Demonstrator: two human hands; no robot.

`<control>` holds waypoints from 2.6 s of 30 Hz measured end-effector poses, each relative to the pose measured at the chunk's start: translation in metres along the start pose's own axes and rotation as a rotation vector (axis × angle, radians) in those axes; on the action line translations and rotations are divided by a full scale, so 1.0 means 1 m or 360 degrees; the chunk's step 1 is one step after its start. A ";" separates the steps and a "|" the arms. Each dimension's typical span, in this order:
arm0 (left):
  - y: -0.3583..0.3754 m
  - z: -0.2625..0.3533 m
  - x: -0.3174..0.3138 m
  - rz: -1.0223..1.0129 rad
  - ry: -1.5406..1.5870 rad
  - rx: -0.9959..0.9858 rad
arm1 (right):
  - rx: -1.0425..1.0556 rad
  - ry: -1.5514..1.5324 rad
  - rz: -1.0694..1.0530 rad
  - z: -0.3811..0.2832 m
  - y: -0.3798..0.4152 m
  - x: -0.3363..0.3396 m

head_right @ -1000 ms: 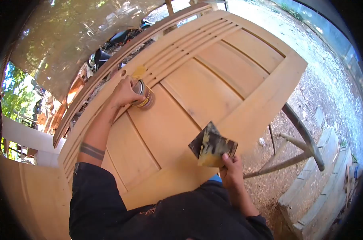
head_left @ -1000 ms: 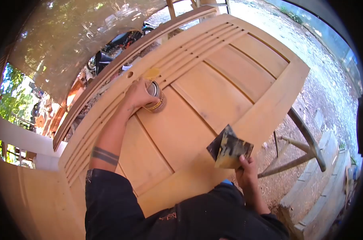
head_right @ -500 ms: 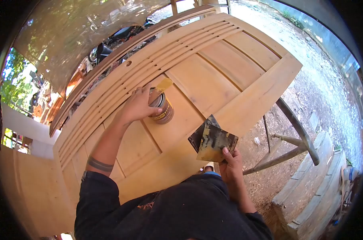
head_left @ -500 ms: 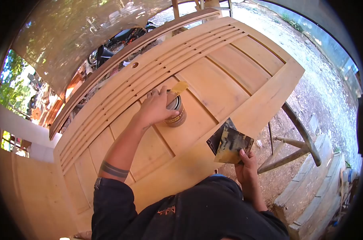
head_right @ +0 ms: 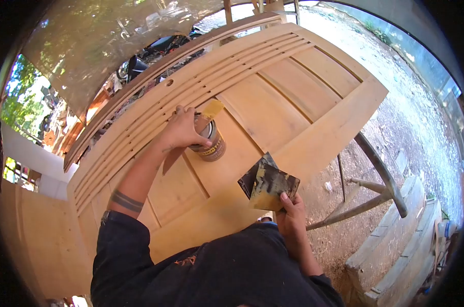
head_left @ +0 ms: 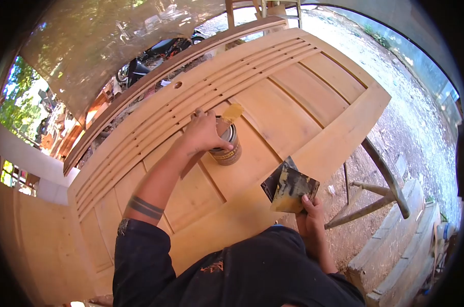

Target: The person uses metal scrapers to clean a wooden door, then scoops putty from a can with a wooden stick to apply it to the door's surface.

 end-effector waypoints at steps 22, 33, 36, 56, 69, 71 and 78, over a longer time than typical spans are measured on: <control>0.007 -0.004 -0.012 0.0070 0.0242 -0.0247 | -0.0208 -0.0046 -0.0027 0.012 -0.021 -0.008; 0.009 -0.009 0.012 0.0323 0.0359 -0.0424 | -0.0197 -0.0010 -0.0037 0.014 -0.013 0.003; 0.019 -0.017 0.027 0.0394 0.0330 -0.0293 | -0.0212 -0.0044 -0.0008 0.010 -0.012 -0.003; 0.122 -0.168 -0.130 0.0501 0.0350 0.0671 | -0.0253 0.0035 -0.0061 0.009 -0.025 -0.026; 0.140 -0.125 -0.084 0.0895 0.1797 0.0361 | -0.0314 0.0051 -0.0048 0.014 -0.024 -0.030; 0.149 -0.081 -0.048 0.0607 0.2310 0.0323 | -0.0338 -0.0001 -0.0082 0.017 -0.025 -0.037; 0.137 -0.005 -0.094 0.0037 0.2594 -0.0181 | -0.0446 -0.0096 -0.0303 0.031 -0.030 -0.054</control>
Point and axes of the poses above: each hand's wrist, its own y-axis away from the middle knuckle, its own x-axis out of the back of the hand, z = x × y, the point moved 5 cm from there along -y, towards the middle knuckle, and after that the axes turned 5 degrees about -z, right-handed, at the moved point
